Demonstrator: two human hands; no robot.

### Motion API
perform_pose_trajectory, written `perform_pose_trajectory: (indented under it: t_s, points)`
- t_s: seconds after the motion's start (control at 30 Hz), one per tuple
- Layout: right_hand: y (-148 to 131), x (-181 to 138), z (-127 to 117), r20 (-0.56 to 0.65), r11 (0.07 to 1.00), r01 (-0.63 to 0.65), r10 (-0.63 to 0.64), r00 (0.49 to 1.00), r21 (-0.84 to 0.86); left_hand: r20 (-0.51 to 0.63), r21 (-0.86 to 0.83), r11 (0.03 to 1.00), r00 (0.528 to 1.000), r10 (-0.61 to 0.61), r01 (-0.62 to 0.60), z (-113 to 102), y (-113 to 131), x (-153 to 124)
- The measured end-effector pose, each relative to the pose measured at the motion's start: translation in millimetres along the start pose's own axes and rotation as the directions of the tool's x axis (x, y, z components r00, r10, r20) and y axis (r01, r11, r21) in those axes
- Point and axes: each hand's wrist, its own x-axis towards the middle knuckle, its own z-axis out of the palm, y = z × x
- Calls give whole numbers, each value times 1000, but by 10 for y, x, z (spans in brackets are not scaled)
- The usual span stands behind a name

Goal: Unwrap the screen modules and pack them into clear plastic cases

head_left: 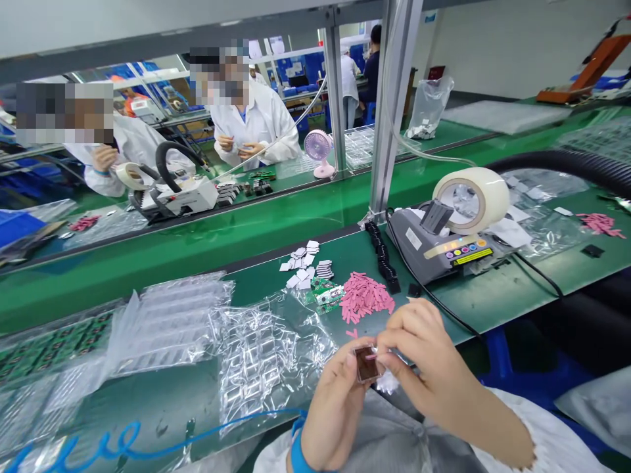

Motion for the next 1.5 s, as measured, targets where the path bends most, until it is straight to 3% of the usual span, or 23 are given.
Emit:
perform_pose_trajectory:
  t_s: [0.17,0.27,0.4,0.53,0.63,0.73,0.87,1.03,1.27,1.5]
  points:
    - [-123,2,116,-113,995,-51,42,993,-83,79,50,999,997,-3,-1,37,-15,4]
    - [-107,11,167,-97,998,-36,31,995,-55,85,34,999,996,0,-3,11,-19,-2]
    - [-58,20,214,47,988,-103,99,994,111,88,-16,1000,996,-25,27,-84,-33,-15]
    - [67,89,354,342,877,-338,219,914,341,43,-99,987,992,-119,123,-249,-70,-50]
    - [243,232,553,440,862,-362,187,878,356,40,-197,961,981,-189,193,-375,-72,-85]
    - [466,452,801,417,881,-402,277,866,249,33,-277,938,978,-207,208,-484,-27,-116]
    - [734,793,1105,296,904,-428,407,864,8,-45,-327,928,978,-203,177,-640,51,-140]
    - [950,1208,1389,236,909,-386,415,879,-160,-79,-373,913,975,-207,164,-820,103,-150]
    - [1054,1423,1564,308,942,-302,332,891,-144,-39,-427,889,978,-203,167,-861,152,-166]
    - [1063,1211,1292,306,949,-299,255,917,104,-12,-497,857,986,-166,139,-745,195,-94]
